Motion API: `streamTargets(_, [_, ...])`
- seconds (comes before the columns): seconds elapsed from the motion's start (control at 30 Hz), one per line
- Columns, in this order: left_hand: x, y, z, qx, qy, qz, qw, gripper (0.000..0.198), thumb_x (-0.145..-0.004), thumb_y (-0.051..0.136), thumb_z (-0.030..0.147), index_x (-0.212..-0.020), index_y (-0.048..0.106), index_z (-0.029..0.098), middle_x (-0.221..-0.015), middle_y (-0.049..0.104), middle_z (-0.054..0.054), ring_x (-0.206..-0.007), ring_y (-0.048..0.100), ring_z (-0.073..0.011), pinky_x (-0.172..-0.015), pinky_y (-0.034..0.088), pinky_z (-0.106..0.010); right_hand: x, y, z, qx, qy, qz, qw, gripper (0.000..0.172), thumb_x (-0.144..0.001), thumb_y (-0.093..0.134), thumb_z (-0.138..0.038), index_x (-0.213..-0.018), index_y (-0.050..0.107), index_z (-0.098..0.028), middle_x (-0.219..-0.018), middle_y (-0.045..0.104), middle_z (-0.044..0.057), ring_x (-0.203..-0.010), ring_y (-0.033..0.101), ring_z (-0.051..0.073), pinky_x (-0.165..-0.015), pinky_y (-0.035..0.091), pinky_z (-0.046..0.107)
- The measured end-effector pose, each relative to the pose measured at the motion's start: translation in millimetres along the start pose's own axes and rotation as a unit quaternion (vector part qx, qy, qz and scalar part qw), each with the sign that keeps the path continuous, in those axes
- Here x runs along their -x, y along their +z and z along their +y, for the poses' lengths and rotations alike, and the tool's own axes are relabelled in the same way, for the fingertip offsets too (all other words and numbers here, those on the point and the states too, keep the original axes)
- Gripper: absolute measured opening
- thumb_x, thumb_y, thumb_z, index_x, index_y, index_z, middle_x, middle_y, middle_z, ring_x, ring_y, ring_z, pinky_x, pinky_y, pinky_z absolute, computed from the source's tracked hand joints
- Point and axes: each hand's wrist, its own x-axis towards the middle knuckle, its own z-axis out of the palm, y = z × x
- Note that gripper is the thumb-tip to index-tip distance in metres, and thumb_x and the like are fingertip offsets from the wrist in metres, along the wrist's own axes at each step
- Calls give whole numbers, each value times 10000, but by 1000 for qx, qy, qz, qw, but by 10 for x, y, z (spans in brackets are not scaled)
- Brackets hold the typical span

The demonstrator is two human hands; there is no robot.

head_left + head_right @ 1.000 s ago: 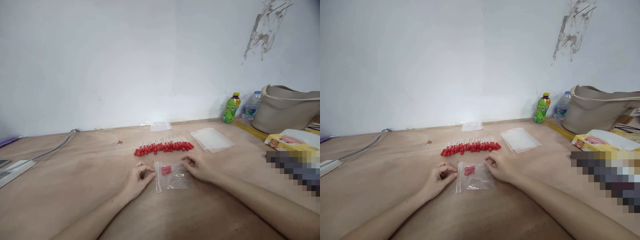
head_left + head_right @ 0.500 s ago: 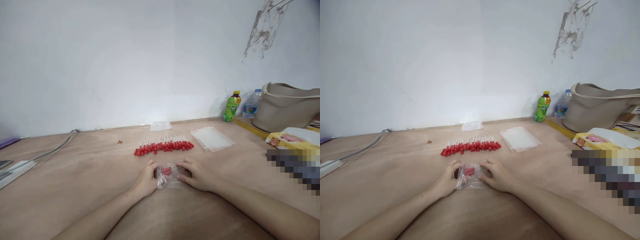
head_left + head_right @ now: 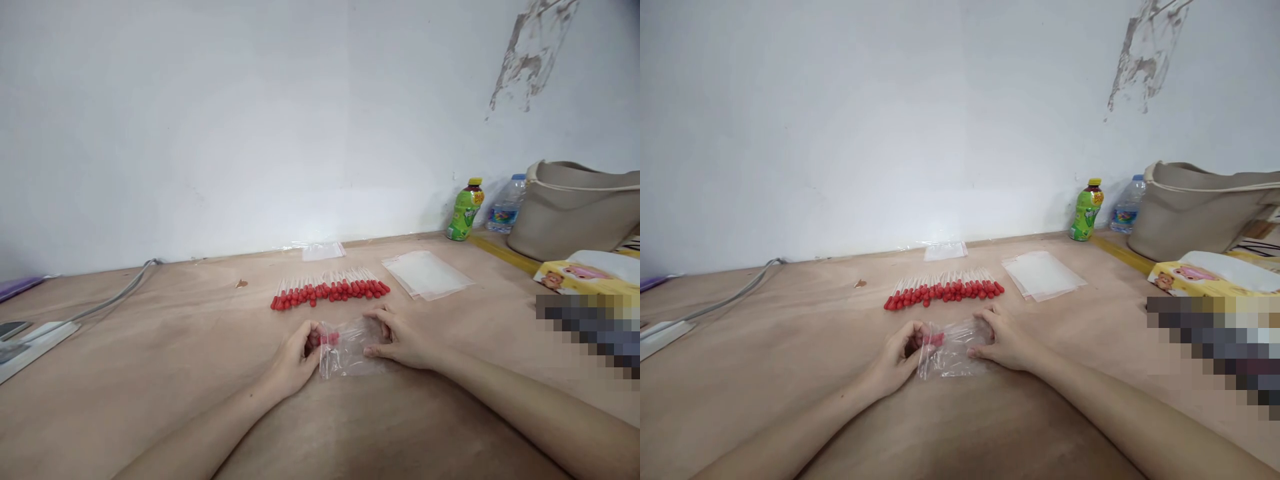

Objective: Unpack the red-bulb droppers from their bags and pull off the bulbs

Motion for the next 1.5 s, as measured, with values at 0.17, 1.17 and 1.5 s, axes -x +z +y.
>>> streamTargets(0.17, [52,-118,-109,109,-36,7,993,169,-782,544,303,-853,467,169,-768,553,-11,-707,511,-120,-645,400,-235,-9,-130,59,-18,53,-40,998,773,-568,684,-527,-1204,438,-162,-844,472,26,-666,456,135,-583,365,251])
streamTargets(1.17, [106,-326,-207,186,-91,36,978,221,-751,588,310,-847,455,161,-786,610,-24,-743,577,-122,-707,460,-269,-136,-902,1015,163,277,397,860,321,-668,507,-267,-965,561,-155,-890,567,142,-959,477,354,-788,338,521])
streamTargets(1.5, [103,-325,-231,168,-82,33,982,221,-761,577,320,-849,449,163,-783,601,-21,-732,573,-124,-706,446,-276,-543,-970,988,382,65,227,893,408,-838,292,-238,-1161,514,-125,-1276,428,129,-1211,320,267,-993,232,446])
